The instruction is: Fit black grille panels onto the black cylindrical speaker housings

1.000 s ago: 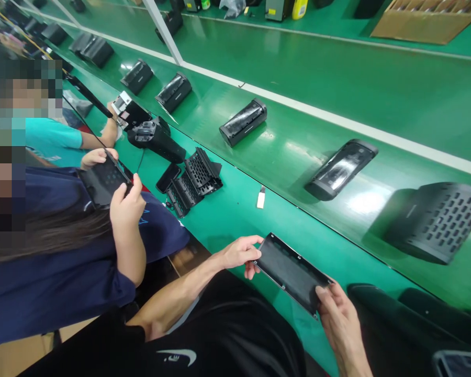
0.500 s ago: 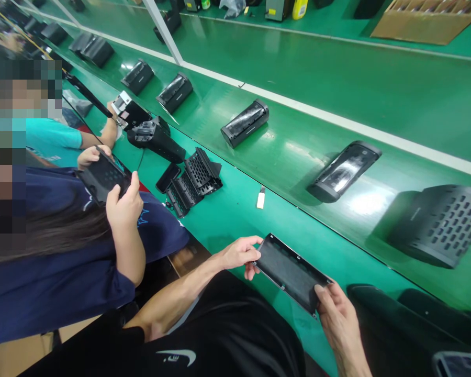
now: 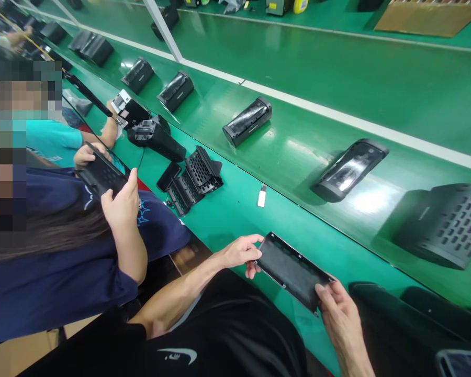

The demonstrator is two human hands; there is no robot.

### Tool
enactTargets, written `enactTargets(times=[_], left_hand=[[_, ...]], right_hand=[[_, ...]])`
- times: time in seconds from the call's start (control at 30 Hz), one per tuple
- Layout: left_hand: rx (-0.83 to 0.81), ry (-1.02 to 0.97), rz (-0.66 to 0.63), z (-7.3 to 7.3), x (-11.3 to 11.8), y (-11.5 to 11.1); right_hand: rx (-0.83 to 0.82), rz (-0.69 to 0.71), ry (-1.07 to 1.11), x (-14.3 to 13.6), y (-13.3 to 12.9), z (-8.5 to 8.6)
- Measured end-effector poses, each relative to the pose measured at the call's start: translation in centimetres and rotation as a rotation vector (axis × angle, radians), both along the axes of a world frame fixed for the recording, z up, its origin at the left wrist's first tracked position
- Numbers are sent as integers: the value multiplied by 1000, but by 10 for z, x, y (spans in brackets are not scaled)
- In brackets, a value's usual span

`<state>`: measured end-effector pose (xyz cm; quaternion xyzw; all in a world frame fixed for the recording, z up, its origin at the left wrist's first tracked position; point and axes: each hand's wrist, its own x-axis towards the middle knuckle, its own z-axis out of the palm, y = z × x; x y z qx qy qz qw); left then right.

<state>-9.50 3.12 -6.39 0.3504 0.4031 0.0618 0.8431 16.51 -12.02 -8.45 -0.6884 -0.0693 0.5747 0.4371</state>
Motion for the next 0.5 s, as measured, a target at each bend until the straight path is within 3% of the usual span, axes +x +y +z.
enactTargets(times=[0.5], left_hand=[[-16,-29,-35,0,-4,3]], right_hand=[[-9,9,-18,-2,2,6]])
